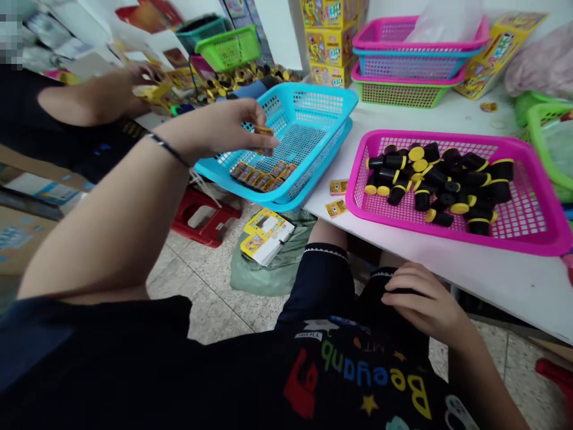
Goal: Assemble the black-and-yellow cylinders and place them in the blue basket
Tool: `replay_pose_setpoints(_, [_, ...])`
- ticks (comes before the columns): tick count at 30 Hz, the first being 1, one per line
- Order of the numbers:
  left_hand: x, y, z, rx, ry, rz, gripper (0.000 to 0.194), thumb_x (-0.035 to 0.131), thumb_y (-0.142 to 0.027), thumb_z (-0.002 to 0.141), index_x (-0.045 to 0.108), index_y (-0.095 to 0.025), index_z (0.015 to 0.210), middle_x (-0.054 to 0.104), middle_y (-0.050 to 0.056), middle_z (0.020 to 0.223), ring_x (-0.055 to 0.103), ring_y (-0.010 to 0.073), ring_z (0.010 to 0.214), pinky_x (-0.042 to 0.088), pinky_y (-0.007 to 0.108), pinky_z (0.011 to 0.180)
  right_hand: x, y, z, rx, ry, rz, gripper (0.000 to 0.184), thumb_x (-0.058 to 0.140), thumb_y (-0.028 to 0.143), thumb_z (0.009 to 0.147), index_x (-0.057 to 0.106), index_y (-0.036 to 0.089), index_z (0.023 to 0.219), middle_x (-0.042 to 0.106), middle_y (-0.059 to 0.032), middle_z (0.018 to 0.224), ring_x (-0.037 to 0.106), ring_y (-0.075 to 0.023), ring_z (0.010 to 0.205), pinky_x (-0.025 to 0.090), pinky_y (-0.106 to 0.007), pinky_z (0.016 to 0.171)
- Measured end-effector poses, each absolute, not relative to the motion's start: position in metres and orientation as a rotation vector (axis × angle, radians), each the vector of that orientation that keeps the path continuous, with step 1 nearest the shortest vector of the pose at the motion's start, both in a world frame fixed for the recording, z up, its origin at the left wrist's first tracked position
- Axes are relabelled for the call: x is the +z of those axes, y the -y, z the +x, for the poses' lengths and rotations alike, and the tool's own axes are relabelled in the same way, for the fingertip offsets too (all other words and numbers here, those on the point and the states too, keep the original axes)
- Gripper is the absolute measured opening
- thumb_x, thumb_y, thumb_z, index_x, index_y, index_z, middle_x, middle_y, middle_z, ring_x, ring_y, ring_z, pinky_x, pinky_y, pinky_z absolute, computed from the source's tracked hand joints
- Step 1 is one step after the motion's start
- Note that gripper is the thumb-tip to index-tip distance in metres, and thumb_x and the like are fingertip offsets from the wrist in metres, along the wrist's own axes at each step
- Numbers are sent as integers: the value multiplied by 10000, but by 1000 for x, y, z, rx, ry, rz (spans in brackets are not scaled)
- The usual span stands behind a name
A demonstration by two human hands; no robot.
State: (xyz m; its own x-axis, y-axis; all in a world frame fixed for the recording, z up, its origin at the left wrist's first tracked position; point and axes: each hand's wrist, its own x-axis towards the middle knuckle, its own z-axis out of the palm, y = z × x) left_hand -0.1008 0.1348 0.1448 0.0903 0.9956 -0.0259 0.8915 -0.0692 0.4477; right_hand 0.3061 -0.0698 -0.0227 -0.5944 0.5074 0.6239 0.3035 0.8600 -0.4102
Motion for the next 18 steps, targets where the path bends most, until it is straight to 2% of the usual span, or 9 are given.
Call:
replay_pose_setpoints(2, [134,-162,-108,175,-2078,1964,390,1004,-190,699,647,-151,852,625,-164,569,539,75,634,536,239,962,-24,73,309,356,2262,-615,170,615,135,1023,727,247,1084,781,-30,992,717,-171,953,602,-401,930])
replay_pose_setpoints(4, [122,-179,-115,3,-2111,1896,381,1028,-173,648,687,-150,818,558,-204,488,459,70,597,481,147,939,-24,76,311,378,2253,-644,172,599,155,1033,727,259,1081,783,-29,981,735,-171,940,613,-397,917])
replay_pose_setpoints(7, [111,-189,-124,-36,-1995,1865,256,953,-247,797,716,-160,834,598,-219,521,462,50,588,436,82,831,-23,79,313,386,2248,-659,167,596,166,1030,727,264,1065,785,-26,954,754,-173,904,626,-386,870])
replay_pose_setpoints(9, [106,-190,-128,-10,-1947,1876,251,904,-335,866,717,-172,831,616,-222,542,479,44,588,431,80,786,-22,80,314,394,2259,-662,157,600,168,1027,724,262,1049,785,-22,940,757,-172,881,629,-381,844])
replay_pose_setpoints(12, [100,-189,-131,12,-1921,1890,298,908,-388,859,697,-183,806,615,-232,539,478,48,588,445,87,785,-20,81,313,431,2294,-672,152,598,172,1030,721,259,1043,782,-18,934,749,-167,875,625,-384,844])
replay_pose_setpoints(16, [90,-190,-130,15,-1951,1884,324,926,-408,836,687,-193,794,619,-234,541,491,54,597,480,109,895,-12,82,310,454,2345,-624,148,591,167,1039,713,245,1067,776,-15,947,729,-156,904,605,-379,878])
replay_pose_setpoints(18, [87,-191,-128,25,-1994,1868,336,945,-415,811,697,-190,782,612,-212,531,500,69,600,497,159,986,-4,80,308,437,2377,-582,142,590,173,1044,712,243,1060,779,-9,938,720,-150,915,597,-367,887])
